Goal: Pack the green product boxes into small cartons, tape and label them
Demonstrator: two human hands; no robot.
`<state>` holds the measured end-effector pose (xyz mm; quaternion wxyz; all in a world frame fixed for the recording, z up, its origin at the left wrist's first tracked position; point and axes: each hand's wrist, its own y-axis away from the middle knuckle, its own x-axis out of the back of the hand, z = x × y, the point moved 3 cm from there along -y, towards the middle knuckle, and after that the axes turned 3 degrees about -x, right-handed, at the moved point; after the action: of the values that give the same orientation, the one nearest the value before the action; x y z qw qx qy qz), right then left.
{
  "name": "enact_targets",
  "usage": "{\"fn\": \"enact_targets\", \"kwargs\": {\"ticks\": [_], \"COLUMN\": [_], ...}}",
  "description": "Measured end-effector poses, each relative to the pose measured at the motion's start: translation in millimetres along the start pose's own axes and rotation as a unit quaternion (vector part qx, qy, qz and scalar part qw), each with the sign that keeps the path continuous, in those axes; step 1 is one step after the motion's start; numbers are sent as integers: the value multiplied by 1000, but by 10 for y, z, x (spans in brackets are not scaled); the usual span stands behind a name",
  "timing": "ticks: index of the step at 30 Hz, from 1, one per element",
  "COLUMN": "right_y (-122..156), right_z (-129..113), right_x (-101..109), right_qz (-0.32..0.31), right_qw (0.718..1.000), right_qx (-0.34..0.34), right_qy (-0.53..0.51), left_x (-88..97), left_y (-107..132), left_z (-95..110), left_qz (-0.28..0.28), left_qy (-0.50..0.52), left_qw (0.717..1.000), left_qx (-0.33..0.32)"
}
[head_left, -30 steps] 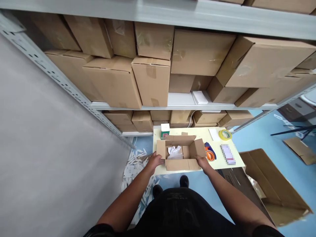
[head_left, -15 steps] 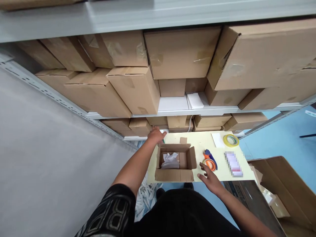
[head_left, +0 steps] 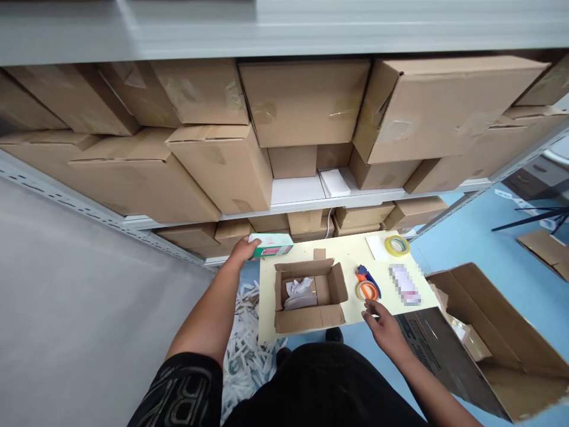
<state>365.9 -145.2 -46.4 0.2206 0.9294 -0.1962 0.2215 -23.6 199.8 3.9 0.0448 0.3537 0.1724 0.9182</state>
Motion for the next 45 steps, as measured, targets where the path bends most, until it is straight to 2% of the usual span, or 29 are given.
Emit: {"fn": "enact_targets", "kwargs": {"ticks": [3,5,7,9,12,14,17,21,28,32,36,39,42,45], "right_y": [-1,-24,-69,-127,-195,-211,-202,-202,-197,-63,65,99,85,62], "right_z": [-390,-753,-1115,-1401,-1582,-1535,-1328,-1048,-871,-929,-1037,-1061,-992,-889], "right_x": [-28,-96,-207,-335,-469,-506,-535,-567,-602,-633,-731,-853,-960,-1020], "right_qz": [34,38,28,13,9,8,-22,-49,-66,-39,-25,-42,-76,-94], "right_qw": [998,994,989,987,989,992,995,997,995,993,984,974,971,969], "right_qx": [46,99,141,159,149,128,97,54,59,98,161,189,173,163], "right_qy": [0,-8,-21,-37,-16,12,24,18,36,50,79,114,144,157], "left_x": [200,212,115,-64,-366,-530,-712,-807,-700,-641,-620,-633,-635,-617], "left_y": [313,623,978,1322,1700,1829,1893,1913,1913,1860,1760,1698,1683,1696], "left_z": [-106,-113,-83,-41,2,-18,-124,-216,-148,-239,-374,-432,-449,-451], "left_qz": [0,-17,-48,-88,-126,-120,-117,-117,-77,-90,-74,-61,-53,-47], "left_qy": [171,255,286,305,316,305,263,200,117,85,63,28,-12,-45], "left_qw": [984,963,950,939,926,926,939,953,972,971,962,963,965,958], "left_qx": [-47,-88,-118,-130,-161,-185,-188,-194,-189,-207,-255,-262,-258,-281]}}
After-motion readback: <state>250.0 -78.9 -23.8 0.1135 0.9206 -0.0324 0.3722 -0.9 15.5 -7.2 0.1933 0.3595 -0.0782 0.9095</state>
